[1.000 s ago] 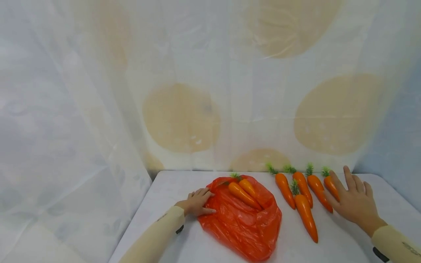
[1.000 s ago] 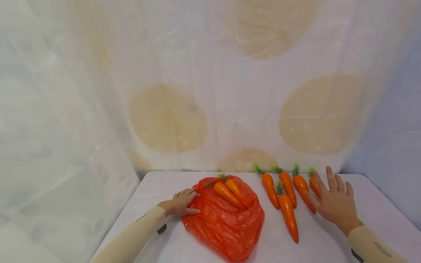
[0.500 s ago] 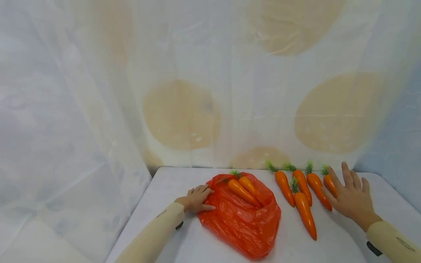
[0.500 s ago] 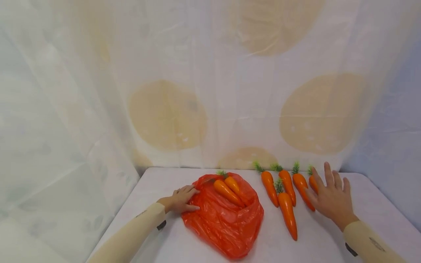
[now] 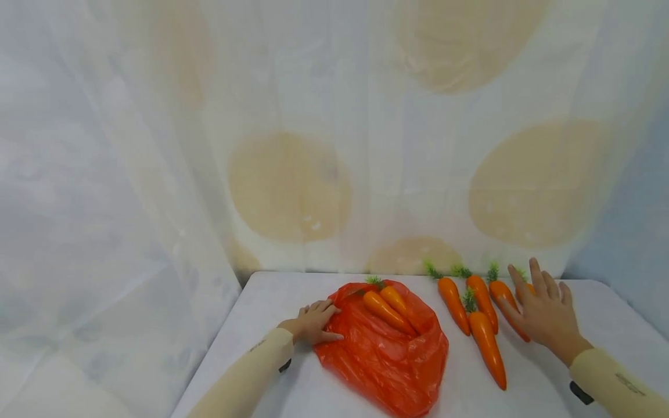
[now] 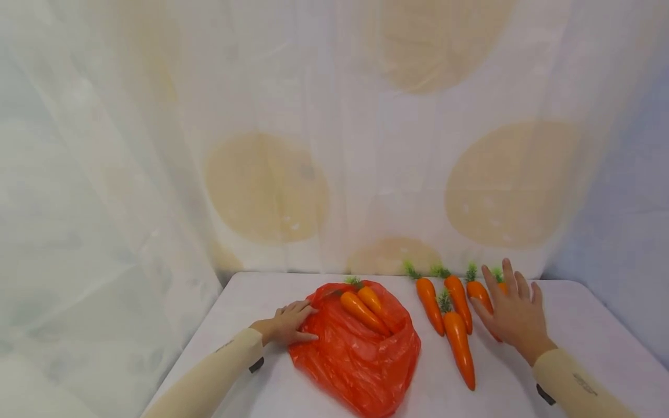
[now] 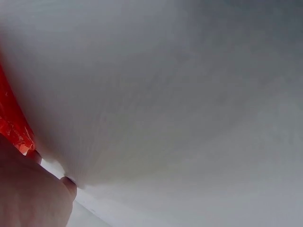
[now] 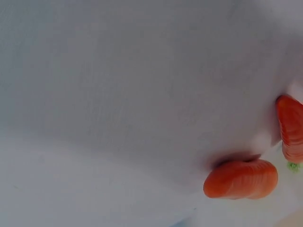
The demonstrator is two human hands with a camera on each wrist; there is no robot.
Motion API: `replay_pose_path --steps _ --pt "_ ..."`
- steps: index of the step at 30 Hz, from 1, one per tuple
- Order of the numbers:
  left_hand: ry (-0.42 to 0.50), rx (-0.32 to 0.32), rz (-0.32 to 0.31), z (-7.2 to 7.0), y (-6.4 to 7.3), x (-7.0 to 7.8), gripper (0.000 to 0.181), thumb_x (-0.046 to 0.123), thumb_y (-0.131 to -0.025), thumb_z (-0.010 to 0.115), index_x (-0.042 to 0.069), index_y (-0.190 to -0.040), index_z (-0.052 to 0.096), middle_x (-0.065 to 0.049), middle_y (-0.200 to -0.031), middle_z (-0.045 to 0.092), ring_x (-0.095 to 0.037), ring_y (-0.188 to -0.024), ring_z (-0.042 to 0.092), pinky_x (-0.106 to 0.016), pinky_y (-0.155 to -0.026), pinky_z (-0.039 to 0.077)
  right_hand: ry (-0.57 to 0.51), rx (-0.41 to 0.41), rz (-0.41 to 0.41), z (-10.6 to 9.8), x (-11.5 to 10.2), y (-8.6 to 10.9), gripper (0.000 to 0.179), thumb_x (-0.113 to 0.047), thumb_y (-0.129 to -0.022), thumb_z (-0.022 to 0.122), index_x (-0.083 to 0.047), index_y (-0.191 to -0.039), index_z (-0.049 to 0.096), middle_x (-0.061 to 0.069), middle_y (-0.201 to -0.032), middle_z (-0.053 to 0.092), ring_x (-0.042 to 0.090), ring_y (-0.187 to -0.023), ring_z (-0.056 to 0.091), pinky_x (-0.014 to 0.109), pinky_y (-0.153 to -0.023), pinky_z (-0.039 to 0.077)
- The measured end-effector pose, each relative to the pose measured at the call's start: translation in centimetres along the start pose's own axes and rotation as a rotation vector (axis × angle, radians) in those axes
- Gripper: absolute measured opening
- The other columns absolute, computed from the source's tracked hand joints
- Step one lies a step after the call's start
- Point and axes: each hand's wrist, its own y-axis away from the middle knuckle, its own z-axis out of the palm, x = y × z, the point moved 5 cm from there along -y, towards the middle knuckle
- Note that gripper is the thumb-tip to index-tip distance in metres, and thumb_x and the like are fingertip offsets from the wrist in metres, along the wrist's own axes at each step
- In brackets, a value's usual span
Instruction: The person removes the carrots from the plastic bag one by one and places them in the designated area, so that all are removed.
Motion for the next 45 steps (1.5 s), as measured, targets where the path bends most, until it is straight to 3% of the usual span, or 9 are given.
replay_pose_path --steps 7,26,34,38,45 --pt "0.002 -0.003 0.014 1.3 -0.2 -0.1 0.07 0.066 -0.083 0.065 0.031 -0.14 0.045 0.0 -0.157 0.032 -0.027 -0.143 0.03 -0.062 -0.115 0.027 0.013 -0.014 -0.013 0.8 -0.4 1.2 0.09 -0.055 -0.094 0.055 -0.021 -0.16 0.004 0.028 -0.162 -0.011 0.058 -0.131 0.019 0.077 -0.106 0.009" --pt "-0.016 -0.003 0.002 0.4 -0.6 -0.4 0.07 0.066 -0.084 0.063 0.029 -0.141 0.043 -0.002 -0.158 0.03 -0.029 -0.144 0.028 -0.062 -0.114 0.027 -0.012 -0.001 -0.041 0.6 -1.5 -0.4 0.092 -0.048 -0.092 0.061 -0.022 -0.16 0.003 0.023 -0.163 -0.016 0.058 -0.132 0.018 0.077 -0.107 0.007" --pt "-0.033 -0.011 -0.009 0.7 -0.8 -0.7 0.07 0.068 -0.083 0.063 0.031 -0.139 0.043 -0.001 -0.156 0.031 -0.028 -0.142 0.03 -0.062 -0.113 0.029 -0.04 -0.035 -0.045 1.3 -2.6 -0.7 0.085 -0.053 -0.094 0.056 -0.016 -0.158 0.016 0.025 -0.163 -0.009 0.057 -0.134 0.019 0.077 -0.108 0.006" --pt "-0.041 0.001 0.008 0.4 -0.9 -0.4 0.069 0.066 -0.084 0.063 0.03 -0.139 0.043 0.0 -0.156 0.032 -0.028 -0.142 0.03 -0.061 -0.113 0.03 -0.046 -0.039 -0.046 1.4 -3.0 -1.1 0.084 -0.058 -0.096 0.05 -0.017 -0.159 0.013 0.024 -0.163 -0.01 0.057 -0.135 0.019 0.077 -0.108 0.005" --pt "-0.038 -0.02 -0.005 0.2 -0.1 0.2 0.069 0.064 -0.085 0.064 0.029 -0.14 0.043 -0.002 -0.158 0.03 -0.028 -0.143 0.029 -0.061 -0.114 0.028 -0.027 0.0 -0.115 1.3 -4.1 -0.7 0.084 -0.054 -0.096 0.053 -0.02 -0.16 0.009 0.026 -0.163 -0.001 0.056 -0.132 0.028 0.074 -0.106 0.015"
